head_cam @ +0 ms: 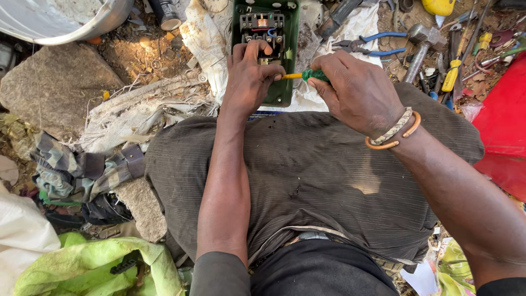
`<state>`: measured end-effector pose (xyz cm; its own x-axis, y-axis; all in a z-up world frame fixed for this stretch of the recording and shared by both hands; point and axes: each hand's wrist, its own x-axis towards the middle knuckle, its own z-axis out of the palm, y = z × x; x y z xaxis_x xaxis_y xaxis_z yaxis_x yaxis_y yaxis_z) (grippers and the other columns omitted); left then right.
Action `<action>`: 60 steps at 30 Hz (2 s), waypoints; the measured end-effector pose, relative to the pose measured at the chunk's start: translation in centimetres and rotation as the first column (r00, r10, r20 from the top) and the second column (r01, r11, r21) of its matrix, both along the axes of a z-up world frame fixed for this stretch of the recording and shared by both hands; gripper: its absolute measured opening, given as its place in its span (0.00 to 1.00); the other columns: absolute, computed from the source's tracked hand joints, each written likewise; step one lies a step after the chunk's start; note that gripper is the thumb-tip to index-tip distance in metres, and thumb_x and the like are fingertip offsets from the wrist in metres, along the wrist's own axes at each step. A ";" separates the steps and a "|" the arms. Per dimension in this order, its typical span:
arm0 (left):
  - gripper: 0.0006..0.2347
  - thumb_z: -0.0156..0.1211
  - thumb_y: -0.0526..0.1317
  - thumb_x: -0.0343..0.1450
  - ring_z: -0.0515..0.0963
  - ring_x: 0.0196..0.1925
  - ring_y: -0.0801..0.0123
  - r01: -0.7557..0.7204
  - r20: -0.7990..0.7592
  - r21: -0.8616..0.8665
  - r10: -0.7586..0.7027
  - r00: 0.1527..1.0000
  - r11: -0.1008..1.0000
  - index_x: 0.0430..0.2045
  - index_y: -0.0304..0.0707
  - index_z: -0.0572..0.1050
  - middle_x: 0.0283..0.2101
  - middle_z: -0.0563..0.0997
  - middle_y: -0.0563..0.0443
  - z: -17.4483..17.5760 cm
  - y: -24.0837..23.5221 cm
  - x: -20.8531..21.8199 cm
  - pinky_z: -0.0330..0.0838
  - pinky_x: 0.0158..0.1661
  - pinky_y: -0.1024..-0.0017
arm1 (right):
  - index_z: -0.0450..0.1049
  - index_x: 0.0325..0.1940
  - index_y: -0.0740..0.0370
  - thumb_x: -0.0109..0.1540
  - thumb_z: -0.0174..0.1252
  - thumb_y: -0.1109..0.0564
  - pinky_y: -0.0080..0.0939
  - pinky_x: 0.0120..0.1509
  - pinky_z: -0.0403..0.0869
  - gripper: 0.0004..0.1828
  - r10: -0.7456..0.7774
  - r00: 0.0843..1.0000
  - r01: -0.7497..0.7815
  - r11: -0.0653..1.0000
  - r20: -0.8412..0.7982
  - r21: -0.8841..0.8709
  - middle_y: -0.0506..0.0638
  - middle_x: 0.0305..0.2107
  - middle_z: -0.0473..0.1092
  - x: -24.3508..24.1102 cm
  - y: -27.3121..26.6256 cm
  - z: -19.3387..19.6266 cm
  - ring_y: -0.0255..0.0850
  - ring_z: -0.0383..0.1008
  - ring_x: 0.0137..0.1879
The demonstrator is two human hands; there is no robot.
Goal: The person disassembles a green electrical component using a screwdriver and pliers. They remove a small black part, manipulate it, and then reassemble the device, tightening screws and adjusting internal parts.
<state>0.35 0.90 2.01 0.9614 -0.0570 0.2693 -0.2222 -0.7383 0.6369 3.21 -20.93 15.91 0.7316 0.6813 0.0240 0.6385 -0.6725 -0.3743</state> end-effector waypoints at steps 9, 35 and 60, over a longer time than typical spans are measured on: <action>0.05 0.73 0.40 0.65 0.68 0.56 0.58 -0.008 -0.010 -0.004 0.008 1.000 1.000 0.30 0.57 0.87 0.51 0.70 0.56 -0.1 -0.1 0.3 0.61 0.50 0.56 | 0.73 0.50 0.65 0.70 0.61 0.50 0.53 0.32 0.69 0.15 -0.037 0.999 0.036 0.998 -0.023 -0.050 0.57 0.32 0.72 0.7 0.5 0.4 0.54 0.72 0.30; 0.15 0.67 0.33 0.67 0.78 0.49 0.54 -0.154 -0.219 -0.237 0.102 0.970 0.959 0.48 0.39 0.80 0.50 0.77 0.47 0.7 1.6 -1.3 0.74 0.47 0.59 | 0.71 0.44 0.62 0.60 0.59 0.61 0.50 0.41 0.75 0.09 0.419 0.873 -0.326 0.882 0.249 -0.341 0.58 0.36 0.67 2.8 2.6 2.4 0.52 0.74 0.40; 0.24 0.61 0.24 0.64 0.77 0.57 0.49 -0.090 -0.196 -0.137 0.062 0.979 0.986 0.56 0.38 0.75 0.56 0.80 0.45 -0.6 1.4 -0.9 0.72 0.55 0.58 | 0.72 0.56 0.63 0.68 0.56 0.43 0.49 0.30 0.73 0.22 0.032 0.999 -0.030 0.955 0.005 -0.294 0.59 0.41 0.68 1.7 1.7 1.7 0.48 0.71 0.31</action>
<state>-0.56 2.29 1.43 0.9957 0.0442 0.0814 -0.0337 -0.6455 0.7630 4.89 -19.19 17.63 0.7107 0.6817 -0.1738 0.6634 -0.7316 -0.1570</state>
